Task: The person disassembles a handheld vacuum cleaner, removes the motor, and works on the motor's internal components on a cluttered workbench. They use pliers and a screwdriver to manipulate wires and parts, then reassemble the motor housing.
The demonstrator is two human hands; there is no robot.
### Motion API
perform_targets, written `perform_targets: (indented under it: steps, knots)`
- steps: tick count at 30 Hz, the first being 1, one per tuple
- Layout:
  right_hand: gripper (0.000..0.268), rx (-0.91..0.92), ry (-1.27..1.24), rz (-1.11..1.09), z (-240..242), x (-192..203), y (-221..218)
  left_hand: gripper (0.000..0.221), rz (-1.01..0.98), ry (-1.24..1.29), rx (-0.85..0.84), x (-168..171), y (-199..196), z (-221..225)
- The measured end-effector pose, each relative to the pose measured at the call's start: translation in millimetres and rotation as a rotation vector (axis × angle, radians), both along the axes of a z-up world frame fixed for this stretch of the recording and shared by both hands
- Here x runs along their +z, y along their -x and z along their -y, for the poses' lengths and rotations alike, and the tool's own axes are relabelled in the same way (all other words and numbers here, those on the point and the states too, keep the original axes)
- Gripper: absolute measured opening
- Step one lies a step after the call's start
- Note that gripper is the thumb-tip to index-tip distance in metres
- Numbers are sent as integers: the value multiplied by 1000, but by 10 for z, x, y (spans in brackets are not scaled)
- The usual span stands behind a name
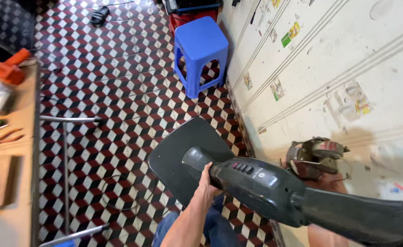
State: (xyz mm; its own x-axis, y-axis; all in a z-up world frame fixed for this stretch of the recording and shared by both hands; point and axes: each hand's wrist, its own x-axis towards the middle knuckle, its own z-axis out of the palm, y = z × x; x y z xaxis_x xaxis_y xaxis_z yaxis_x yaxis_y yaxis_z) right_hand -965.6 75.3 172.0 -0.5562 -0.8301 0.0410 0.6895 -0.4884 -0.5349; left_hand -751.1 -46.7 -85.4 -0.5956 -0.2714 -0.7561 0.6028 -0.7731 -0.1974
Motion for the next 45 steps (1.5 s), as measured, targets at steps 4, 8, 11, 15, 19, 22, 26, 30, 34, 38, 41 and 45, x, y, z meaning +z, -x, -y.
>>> perform_targets:
  steps: [4,8,11,15,19,22,26,30,34,38,41,45]
  knots:
    - [51,11,-36,29,588,-302,348,47,100,-24,-40,-179,533,748]
    - [51,18,-52,68,1318,-602,548,42,73,64,-81,-354,892,1376]
    - [51,-12,-50,122,1855,-858,645,44,89,100,-158,-537,1088,1914]
    - [52,-50,-49,148,2605,-1191,730,47,141,108,-261,-847,1233,2656]
    - [52,-76,-68,151,3211,-1337,883,51,187,115,-340,-1115,1416,3198]
    - [52,-87,-68,131,3573,-1362,993,54,249,139,-386,-1216,1509,3621]
    - [53,-110,-93,134,3793,-1536,1129,57,354,173,-484,-1406,1599,4015]
    - [53,-73,-152,186,3869,-1853,1095,61,408,194,-539,-1559,1589,4241]
    - [53,22,-264,296,3902,-2328,878,64,367,243,-541,-1660,1390,4319]
    - [54,31,-337,330,4052,-2494,907,62,321,395,-524,-1664,1235,4482]
    - [40,-173,-401,242,3938,-2187,966,64,380,460,-575,-1662,1102,4410]
    - [40,-443,-688,-26,3659,-1383,773,65,542,638,-735,-1247,723,3932]
